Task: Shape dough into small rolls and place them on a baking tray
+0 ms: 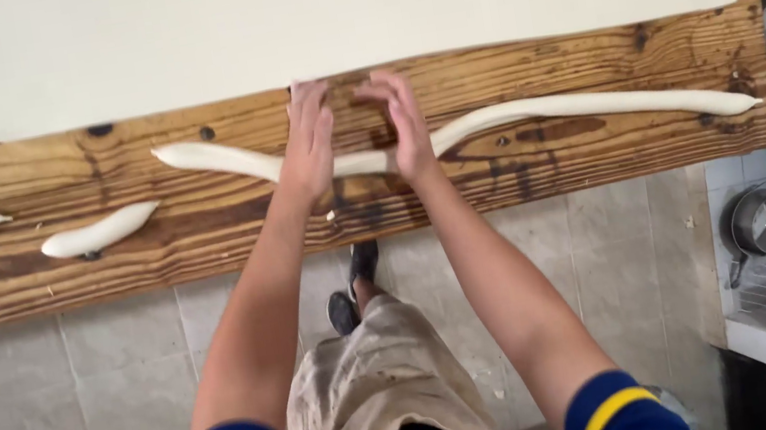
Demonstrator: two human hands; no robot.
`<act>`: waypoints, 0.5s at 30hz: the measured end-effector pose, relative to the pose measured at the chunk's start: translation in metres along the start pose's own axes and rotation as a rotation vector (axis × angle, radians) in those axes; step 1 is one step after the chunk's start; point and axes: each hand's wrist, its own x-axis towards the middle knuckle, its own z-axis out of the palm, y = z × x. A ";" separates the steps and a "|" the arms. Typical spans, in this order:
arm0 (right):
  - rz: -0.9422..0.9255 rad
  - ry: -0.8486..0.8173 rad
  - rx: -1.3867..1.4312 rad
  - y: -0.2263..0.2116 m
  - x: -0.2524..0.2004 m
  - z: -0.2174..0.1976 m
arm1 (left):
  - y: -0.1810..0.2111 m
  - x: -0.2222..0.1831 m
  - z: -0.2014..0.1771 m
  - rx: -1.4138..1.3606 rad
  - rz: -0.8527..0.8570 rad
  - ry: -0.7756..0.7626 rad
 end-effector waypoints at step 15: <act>-0.117 -0.058 0.009 0.013 0.044 0.001 | -0.003 0.039 -0.016 -0.007 0.354 0.098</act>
